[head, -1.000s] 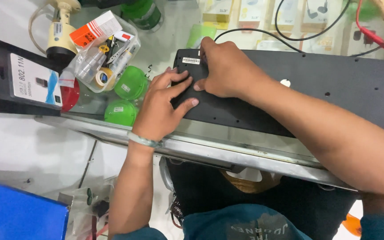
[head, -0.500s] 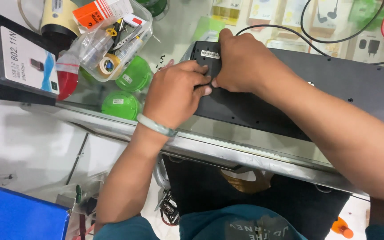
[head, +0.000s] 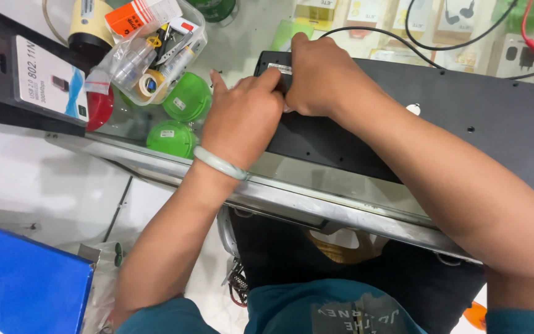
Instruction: Using a manual screwdriver to remove screws from the back of a keyboard casing and then lifting the casing off.
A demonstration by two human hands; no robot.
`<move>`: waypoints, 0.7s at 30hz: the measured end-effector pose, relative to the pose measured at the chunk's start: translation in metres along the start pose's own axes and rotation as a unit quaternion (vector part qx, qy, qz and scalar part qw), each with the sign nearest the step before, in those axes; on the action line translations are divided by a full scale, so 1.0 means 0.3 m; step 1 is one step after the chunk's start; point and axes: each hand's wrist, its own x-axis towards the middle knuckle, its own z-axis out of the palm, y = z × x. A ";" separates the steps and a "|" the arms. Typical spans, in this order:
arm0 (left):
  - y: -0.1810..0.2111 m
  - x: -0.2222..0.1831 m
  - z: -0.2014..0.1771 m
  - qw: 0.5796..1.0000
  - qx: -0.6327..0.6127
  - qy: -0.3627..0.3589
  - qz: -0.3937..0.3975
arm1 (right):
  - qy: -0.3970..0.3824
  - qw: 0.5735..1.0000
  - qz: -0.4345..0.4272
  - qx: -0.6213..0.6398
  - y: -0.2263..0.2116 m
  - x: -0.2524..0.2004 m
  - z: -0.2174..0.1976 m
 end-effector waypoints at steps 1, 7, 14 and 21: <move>0.004 0.000 0.006 1.000 0.002 -0.001 0.002 | 0.001 1.000 0.000 0.003 0.002 -0.004 -0.003; 0.004 -0.006 0.029 0.994 0.085 0.051 0.043 | -0.006 0.999 -0.019 0.025 0.017 0.007 0.004; -0.046 0.041 0.073 0.989 0.114 0.023 0.095 | 0.009 0.999 -0.024 0.019 0.033 0.023 0.021; -0.075 0.045 0.071 0.985 0.124 0.015 0.116 | -0.001 0.999 -0.032 0.032 0.035 0.008 0.003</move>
